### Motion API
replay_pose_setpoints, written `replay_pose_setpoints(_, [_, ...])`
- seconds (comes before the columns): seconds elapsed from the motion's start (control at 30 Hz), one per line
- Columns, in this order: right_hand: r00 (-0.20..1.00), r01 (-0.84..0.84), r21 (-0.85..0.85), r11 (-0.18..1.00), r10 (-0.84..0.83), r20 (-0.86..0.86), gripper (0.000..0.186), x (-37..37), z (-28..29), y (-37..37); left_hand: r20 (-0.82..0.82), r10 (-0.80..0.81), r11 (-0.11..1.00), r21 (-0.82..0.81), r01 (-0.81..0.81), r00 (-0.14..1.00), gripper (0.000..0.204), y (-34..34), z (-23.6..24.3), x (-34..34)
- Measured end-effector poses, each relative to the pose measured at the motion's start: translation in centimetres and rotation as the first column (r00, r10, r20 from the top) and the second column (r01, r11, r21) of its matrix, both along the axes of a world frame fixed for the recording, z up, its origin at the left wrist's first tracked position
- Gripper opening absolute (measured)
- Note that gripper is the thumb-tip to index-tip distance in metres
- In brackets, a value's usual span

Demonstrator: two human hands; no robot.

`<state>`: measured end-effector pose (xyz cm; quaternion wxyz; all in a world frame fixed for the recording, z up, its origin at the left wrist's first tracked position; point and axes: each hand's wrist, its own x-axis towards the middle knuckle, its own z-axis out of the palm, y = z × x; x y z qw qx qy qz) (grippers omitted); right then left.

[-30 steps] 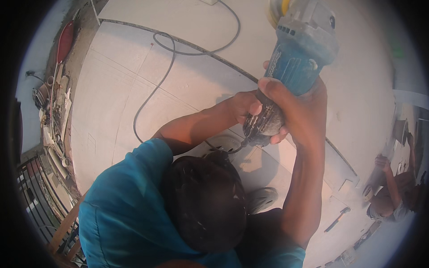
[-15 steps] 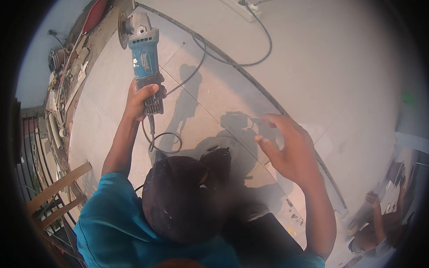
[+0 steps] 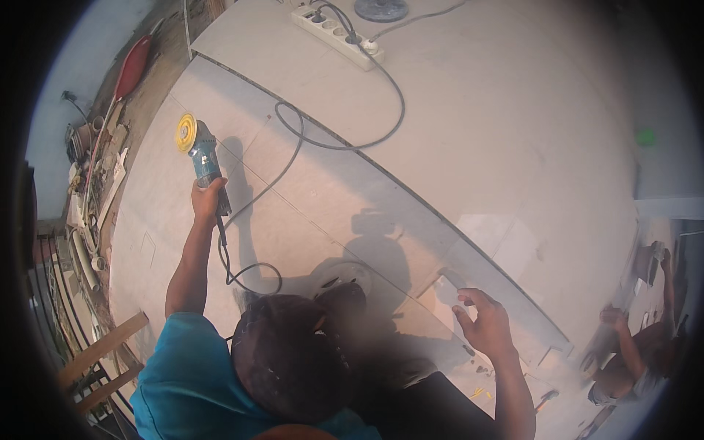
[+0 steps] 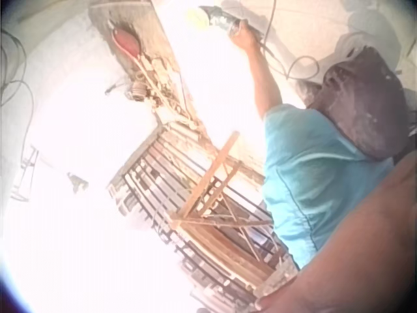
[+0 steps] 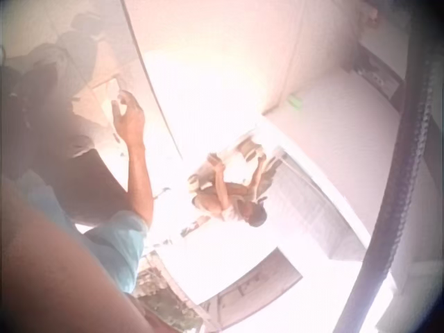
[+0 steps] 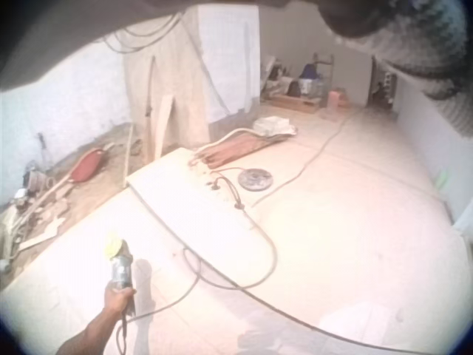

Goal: The person uses a manual tile cutter to score and snap a ceramic tile. They then carry the cut tile to the floor, position it against the wall, and use an angle grinder to trim the edge for a precise fit.

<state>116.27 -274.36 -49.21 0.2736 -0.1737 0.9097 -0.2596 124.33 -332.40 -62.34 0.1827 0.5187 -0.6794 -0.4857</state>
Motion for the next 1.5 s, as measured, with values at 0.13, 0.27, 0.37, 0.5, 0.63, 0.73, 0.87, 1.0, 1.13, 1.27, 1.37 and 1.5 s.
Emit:
replay_pose_setpoints(0.13, [0.998, -0.043, -0.012, 0.999, 0.043, -0.039, 0.029, 0.0, -0.9, 0.1, 0.16, 0.046, 0.989, -0.149, -0.022, 0.986, 0.049, -3.0, -2.0, -0.1])
replay_pose_setpoints(0.27, [1.0, -0.015, 0.032, 0.999, 0.015, -0.011, 0.028, 0.2, -1.1, 0.9, 0.32, 0.114, 0.979, -0.195, -0.052, 0.94, 0.058, -4.6, -4.2, -0.6])
replay_pose_setpoints(0.37, [0.999, -0.03, 0.033, 0.999, 0.03, -0.018, 0.028, 0.0, -1.0, 0.8, 0.354, 0.127, 0.979, -0.193, -0.06, 0.926, 0.057, -4.7, -3.6, -0.4])
replay_pose_setpoints(0.5, [0.999, -0.026, 0.027, 0.999, 0.027, -0.036, 0.027, -0.3, -0.9, 0.9, 0.388, 0.151, 0.967, -0.248, -0.055, 0.909, 0.058, -5.2, -4.1, 0.1])
replay_pose_setpoints(0.63, [1.0, -0.011, 0.039, 0.999, 0.011, -0.01, 0.029, -0.1, -1.0, 1.0, 0.399, 0.16, 0.97, -0.235, -0.068, 0.903, 0.061, -4.6, -3.5, -1.0])
replay_pose_setpoints(0.73, [0.999, -0.024, 0.041, 0.999, 0.023, 0.026, 0.032, 0.1, -1.1, 0.9, 0.471, 0.182, 0.969, -0.234, -0.076, 0.863, 0.063, -5.5, -4.5, -1.3])
replay_pose_setpoints(0.87, [0.999, -0.025, 0.045, 0.999, 0.023, 0.043, 0.032, 0.2, -1.3, 0.7, 0.434, 0.163, 0.983, -0.146, -0.11, 0.886, 0.065, -6.1, -4.9, -0.7])
replay_pose_setpoints(1.0, [0.998, -0.033, 0.044, 0.998, 0.031, 0.048, 0.031, -0.1, -1.5, 0.7, 0.452, 0.193, 0.978, -0.159, -0.134, 0.871, 0.067, -5.9, -5.3, -0.5])
replay_pose_setpoints(1.13, [0.997, -0.036, 0.073, 0.997, 0.032, 0.064, 0.028, -0.2, -1.0, 0.3, 0.509, 0.219, 0.974, -0.165, -0.156, 0.832, 0.069, -5.5, -5.5, -0.8])
replay_pose_setpoints(1.27, [0.995, -0.054, 0.075, 0.996, 0.048, 0.086, 0.028, 0.0, -0.9, -0.1, 0.542, 0.216, 0.975, -0.171, -0.144, 0.812, 0.07, -5.7, -5.5, -0.5])
replay_pose_setpoints(1.37, [0.995, -0.064, 0.062, 0.996, 0.06, 0.075, 0.028, 0.1, -1.2, -0.1, 0.545, 0.21, 0.977, -0.154, -0.149, 0.812, 0.071, -6.1, -5.5, -0.4])
replay_pose_setpoints(1.5, [0.996, -0.053, 0.074, 0.996, 0.048, 0.068, 0.029, 0.1, -1.4, -0.1, 0.553, 0.207, 0.976, -0.174, -0.132, 0.807, 0.072, -6.5, -6.1, -0.6])
